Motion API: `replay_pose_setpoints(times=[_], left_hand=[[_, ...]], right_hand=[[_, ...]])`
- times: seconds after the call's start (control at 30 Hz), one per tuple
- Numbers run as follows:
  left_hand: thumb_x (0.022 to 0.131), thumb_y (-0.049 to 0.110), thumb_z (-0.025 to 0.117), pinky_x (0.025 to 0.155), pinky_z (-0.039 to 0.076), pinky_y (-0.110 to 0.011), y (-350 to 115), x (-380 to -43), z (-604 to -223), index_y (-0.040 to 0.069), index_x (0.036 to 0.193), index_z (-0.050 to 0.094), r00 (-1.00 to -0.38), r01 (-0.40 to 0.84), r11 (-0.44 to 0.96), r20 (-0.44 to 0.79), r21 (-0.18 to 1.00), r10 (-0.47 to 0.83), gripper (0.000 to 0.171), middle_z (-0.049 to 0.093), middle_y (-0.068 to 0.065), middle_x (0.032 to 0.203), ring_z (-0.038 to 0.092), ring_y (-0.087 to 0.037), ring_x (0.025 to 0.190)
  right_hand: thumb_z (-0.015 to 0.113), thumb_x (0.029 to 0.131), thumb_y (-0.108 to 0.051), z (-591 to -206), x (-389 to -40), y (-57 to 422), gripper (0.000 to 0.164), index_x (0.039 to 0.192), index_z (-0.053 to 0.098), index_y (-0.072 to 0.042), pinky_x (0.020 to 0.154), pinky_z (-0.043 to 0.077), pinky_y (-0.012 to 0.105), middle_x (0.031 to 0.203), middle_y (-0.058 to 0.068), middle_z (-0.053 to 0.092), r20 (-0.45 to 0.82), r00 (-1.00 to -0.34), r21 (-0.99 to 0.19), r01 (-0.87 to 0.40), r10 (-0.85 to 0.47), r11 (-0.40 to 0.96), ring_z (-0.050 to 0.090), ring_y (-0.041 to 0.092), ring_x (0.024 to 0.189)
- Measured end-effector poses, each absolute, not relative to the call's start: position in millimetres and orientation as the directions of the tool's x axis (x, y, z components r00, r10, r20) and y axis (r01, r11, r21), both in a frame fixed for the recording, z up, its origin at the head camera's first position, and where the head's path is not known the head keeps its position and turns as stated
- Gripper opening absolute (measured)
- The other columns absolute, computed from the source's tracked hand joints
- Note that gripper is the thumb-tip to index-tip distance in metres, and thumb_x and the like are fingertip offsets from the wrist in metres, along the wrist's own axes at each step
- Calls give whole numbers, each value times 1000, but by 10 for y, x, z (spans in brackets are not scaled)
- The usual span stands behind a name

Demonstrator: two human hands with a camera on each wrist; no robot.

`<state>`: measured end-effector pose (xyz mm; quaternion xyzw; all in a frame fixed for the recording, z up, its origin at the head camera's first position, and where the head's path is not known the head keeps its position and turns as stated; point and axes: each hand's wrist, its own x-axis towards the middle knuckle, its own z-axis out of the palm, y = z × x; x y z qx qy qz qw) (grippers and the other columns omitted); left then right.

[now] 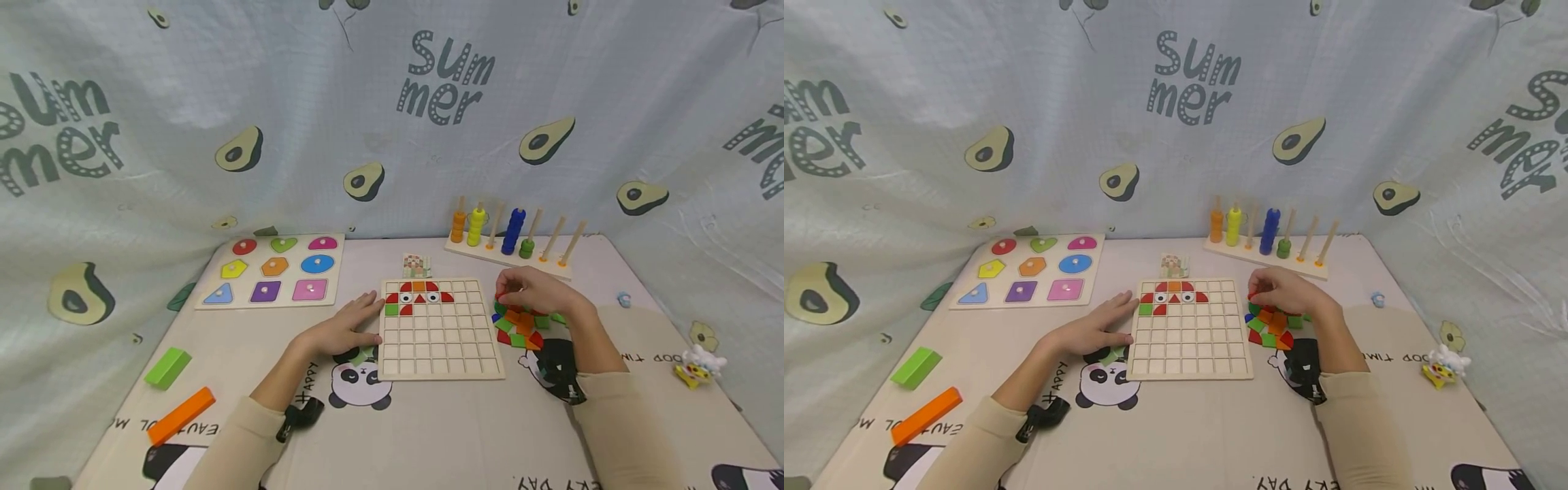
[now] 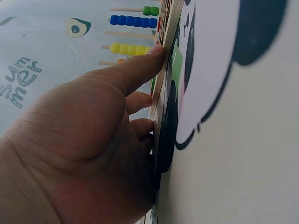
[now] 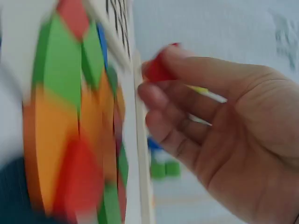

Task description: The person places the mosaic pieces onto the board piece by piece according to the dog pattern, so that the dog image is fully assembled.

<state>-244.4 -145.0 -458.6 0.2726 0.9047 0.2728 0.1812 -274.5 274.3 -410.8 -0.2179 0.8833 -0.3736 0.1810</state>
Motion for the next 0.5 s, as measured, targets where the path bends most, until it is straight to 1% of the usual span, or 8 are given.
replay_pose_setpoints(times=[0.07,0.13,0.17,0.23,0.3,0.4,0.5], left_hand=[[90,50,60,118,7,-47,-1450,-2443,-4591,26,154,20,-783,395,699,-179,596,595,79,4,0,162,-2,-20,148],[90,51,59,118,6,-47,-1451,-2443,-4598,26,154,20,-780,400,696,-177,596,600,79,4,0,162,-2,-21,148],[90,50,59,118,6,-48,-1453,-2444,-4603,25,154,20,-778,403,691,-173,600,604,79,4,-1,162,-2,-22,148],[90,50,60,118,6,-48,-1455,-2446,-4606,24,154,20,-774,409,683,-167,605,611,80,4,-2,162,-2,-23,148],[90,49,60,118,6,-49,-1458,-2452,-4613,23,154,20,-772,418,677,-156,606,616,80,4,-4,162,-2,-24,148],[90,49,60,119,5,-48,-1463,-2457,-4609,22,154,20,-772,420,678,-155,603,616,80,3,-3,162,-2,-24,148],[90,49,60,119,5,-47,-1468,-2456,-4604,22,154,20,-773,423,680,-154,599,616,80,4,-3,162,-2,-24,148]], right_hand=[[62,94,-15,-4070,-2735,2561,10,100,60,-7,66,54,40,94,19,62,-114,-832,-775,-267,-542,573,58,36,78],[61,95,-17,-4059,-2743,2372,12,102,60,-7,67,56,44,97,20,62,-74,-818,-800,-293,-571,523,62,37,80],[61,95,-17,-4053,-2748,2276,13,102,61,-6,66,57,46,97,20,62,-57,-813,-808,-304,-580,505,63,38,81],[62,95,-15,-4054,-2761,2096,11,103,63,-7,64,57,48,96,16,63,-27,-806,-801,-337,-591,495,65,35,78],[65,92,-14,-4066,-2784,1928,9,100,65,-9,61,57,45,90,10,65,19,-802,-771,-392,-597,502,65,31,73],[73,86,-12,-4099,-2819,1706,10,94,66,-13,62,56,37,83,-1,66,91,-786,-691,-493,-612,529,64,21,71],[77,82,-15,-4154,-2859,1534,11,87,66,-15,62,51,27,76,-8,64,129,-749,-583,-587,-650,561,58,11,68]])
